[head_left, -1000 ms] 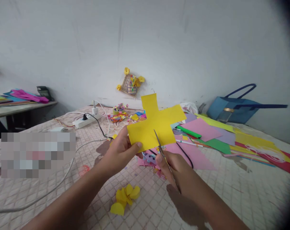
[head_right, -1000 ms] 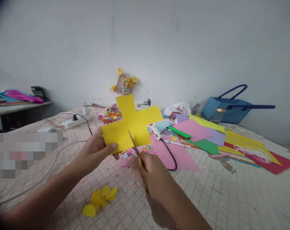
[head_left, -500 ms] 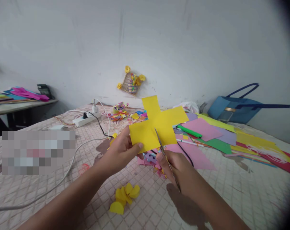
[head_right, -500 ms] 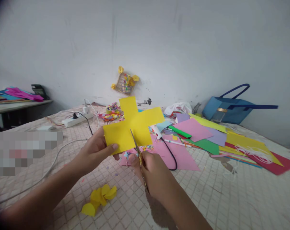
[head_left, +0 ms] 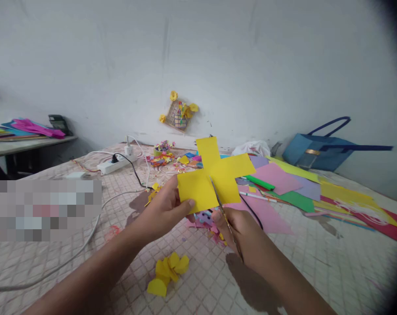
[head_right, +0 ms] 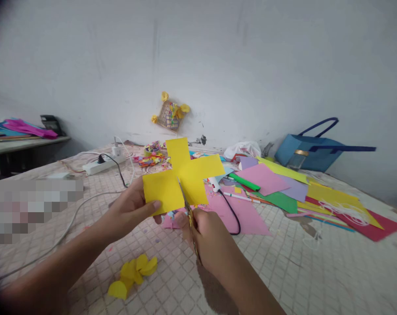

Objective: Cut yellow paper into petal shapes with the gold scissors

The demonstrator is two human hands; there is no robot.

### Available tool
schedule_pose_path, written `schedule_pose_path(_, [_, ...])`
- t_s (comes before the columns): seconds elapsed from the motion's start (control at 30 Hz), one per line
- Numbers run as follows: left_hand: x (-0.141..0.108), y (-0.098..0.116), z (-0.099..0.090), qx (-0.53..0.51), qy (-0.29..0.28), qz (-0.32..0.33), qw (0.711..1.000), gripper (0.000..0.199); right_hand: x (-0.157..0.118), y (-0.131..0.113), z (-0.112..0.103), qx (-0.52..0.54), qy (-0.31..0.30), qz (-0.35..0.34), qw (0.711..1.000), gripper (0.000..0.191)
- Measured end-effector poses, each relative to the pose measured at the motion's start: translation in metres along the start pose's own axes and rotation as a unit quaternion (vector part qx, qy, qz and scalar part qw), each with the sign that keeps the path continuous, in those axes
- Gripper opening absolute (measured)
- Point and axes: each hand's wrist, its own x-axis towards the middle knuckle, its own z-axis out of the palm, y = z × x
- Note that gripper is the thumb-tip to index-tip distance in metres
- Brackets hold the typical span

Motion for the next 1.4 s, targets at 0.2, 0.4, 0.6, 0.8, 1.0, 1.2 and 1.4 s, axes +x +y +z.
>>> schedule_pose_path(0.2, [-0.0022, -0.0009, 0.0015, 0.010, -0.015, 0.000, 1.000, 0.029, 0.0002, -0.0036, -0.0010, -0.012, 0.018, 0.004, 1.000, 0.036])
schedule_pose_path(0.4, [-0.0023, -0.0026, 0.0039, 0.014, -0.021, -0.025, 0.999, 0.024, 0.0008, -0.0042, -0.0001, -0.001, 0.014, -0.003, 1.000, 0.033])
schedule_pose_path(0.6, [-0.0030, -0.0027, 0.0055, -0.001, -0.033, -0.013, 0.999, 0.023, 0.0002, -0.0048, 0.0000, 0.006, 0.032, -0.010, 0.999, 0.034])
schedule_pose_path(0.8, [-0.0026, -0.0043, 0.0057, -0.003, -0.038, -0.008, 0.999, 0.023, 0.0011, -0.0027, -0.0011, -0.006, 0.038, -0.018, 0.999, 0.034])
schedule_pose_path(1.0, [-0.0022, -0.0048, 0.0036, 0.005, -0.039, -0.005, 0.999, 0.026, 0.0005, -0.0026, -0.0015, -0.002, 0.043, -0.010, 0.999, 0.037])
schedule_pose_path(1.2, [-0.0040, -0.0077, 0.0016, 0.026, -0.046, -0.008, 0.999, 0.025, 0.0006, -0.0061, -0.0015, 0.009, 0.048, -0.021, 0.999, 0.038])
schedule_pose_path(1.4, [-0.0042, -0.0076, 0.0009, 0.036, -0.047, 0.001, 0.998, 0.026, 0.0016, -0.0060, -0.0015, 0.018, 0.041, -0.006, 0.999, 0.043])
